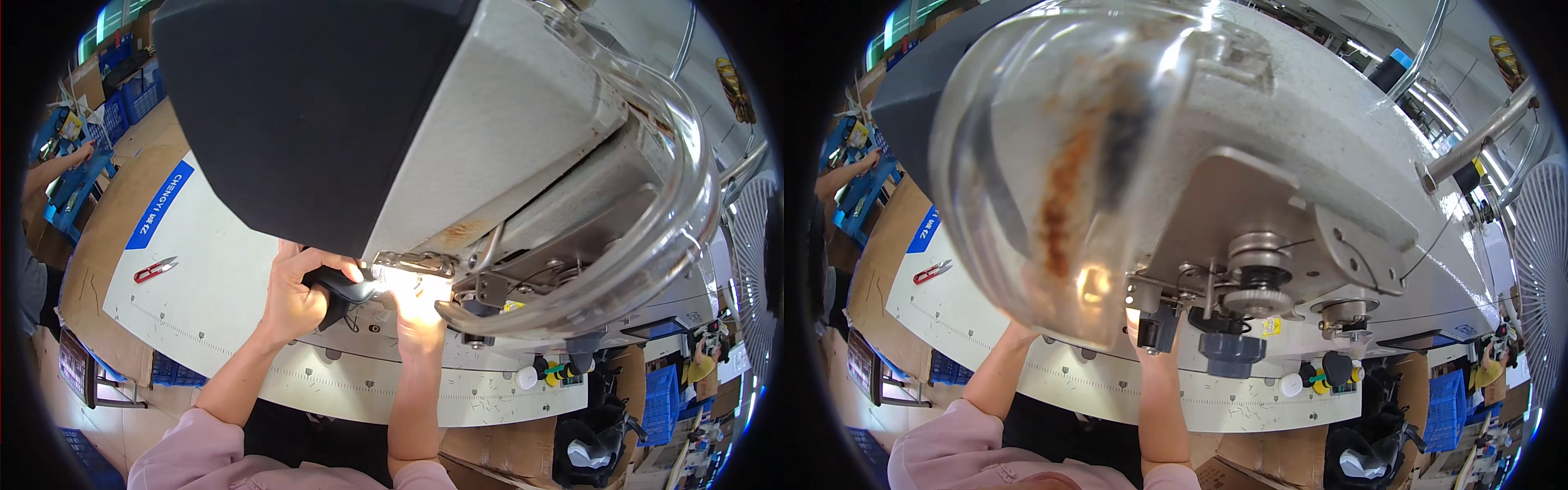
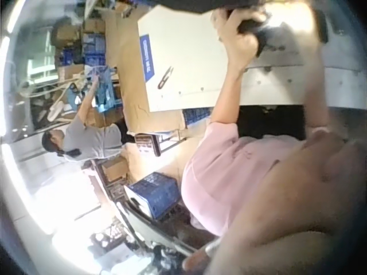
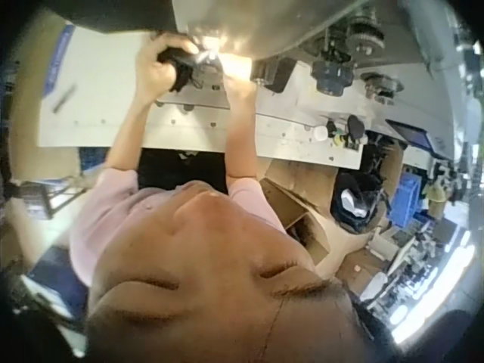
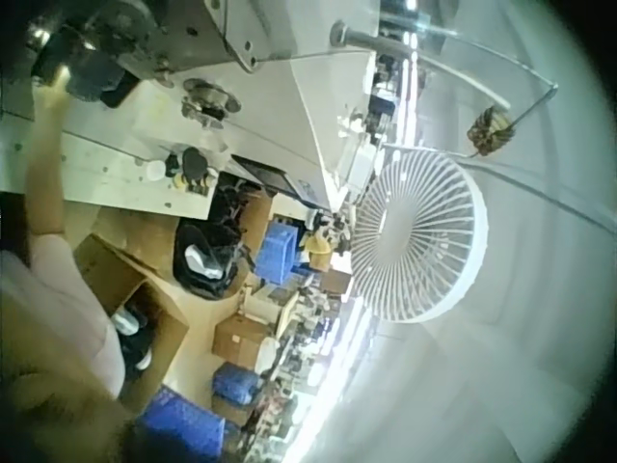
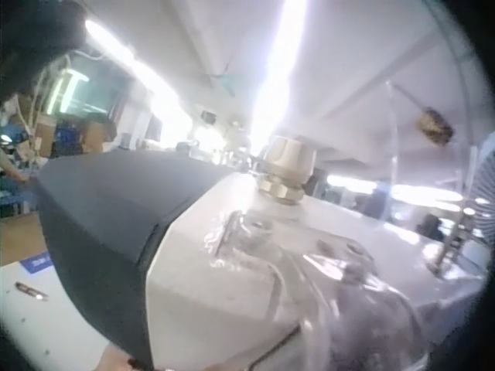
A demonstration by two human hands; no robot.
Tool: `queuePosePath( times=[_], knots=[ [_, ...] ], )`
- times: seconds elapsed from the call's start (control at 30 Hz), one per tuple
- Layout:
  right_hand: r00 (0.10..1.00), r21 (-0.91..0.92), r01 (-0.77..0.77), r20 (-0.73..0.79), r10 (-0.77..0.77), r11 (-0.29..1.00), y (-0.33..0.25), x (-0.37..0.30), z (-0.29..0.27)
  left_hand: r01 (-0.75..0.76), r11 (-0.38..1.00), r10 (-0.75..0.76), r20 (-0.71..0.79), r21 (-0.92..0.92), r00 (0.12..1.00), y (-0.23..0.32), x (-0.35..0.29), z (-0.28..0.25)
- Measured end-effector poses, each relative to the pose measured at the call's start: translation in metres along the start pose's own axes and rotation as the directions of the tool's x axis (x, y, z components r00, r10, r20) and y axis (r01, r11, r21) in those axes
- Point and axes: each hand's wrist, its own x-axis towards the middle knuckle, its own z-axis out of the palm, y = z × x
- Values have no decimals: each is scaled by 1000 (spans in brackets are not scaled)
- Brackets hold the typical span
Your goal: The person stitches black leather footwear components using a sewing machine, threads and replaces a bobbin, sews more sections of the pieces, and trims threads using thread snips.
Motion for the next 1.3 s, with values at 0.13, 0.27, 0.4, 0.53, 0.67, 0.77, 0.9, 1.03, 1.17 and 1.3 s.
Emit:
queuePosePath(
  times=[0.13, 0.27, 0.4, 0.53, 0.67, 0.77, 0.9, 1.03, 1.17, 1.3],
  knots=[
    [999, 191, -17, -48, 26, 981, 6, -4, 0, -44, 985, 40, 30, 167, 999, -5, 2, -4],
    [991, 312, -46, -103, 82, 949, 6, -5, 2, -80, 969, 72, 45, 235, 996, -1, -1, -2],
    [992, -230, 104, -49, -118, 968, 5, -2, 3, -130, 974, 132, -2, 184, 991, 5, 3, 2],
    [982, -260, 174, -26, -187, 950, 9, -2, -1, -113, 985, 108, 48, 132, 993, 7, 4, 0],
    [977, -407, 210, 61, -203, 889, 9, -3, -3, 1, 995, -2, 10, 97, 1000, 6, 1, -2],
    [993, -293, -17, -119, -18, 956, 8, -7, -4, -93, 948, 85, 40, 304, 996, 12, -2, -4],
    [859, -716, 447, 177, -481, 536, 43, -6, -37, -271, 895, 230, 154, 354, 961, 20, -15, -2],
    [977, -424, 175, -37, -210, 889, 9, -12, -17, -313, 870, 258, 191, 380, 947, 22, -14, -8],
    [982, -574, 189, 108, -156, 797, 8, -12, -26, -254, 900, 205, 171, 355, 964, 22, -8, -7],
    [973, -279, 143, 215, -83, 950, -37, -10, 15, -212, 924, 172, 148, 318, 974, 20, -7, -9]
  ],
)
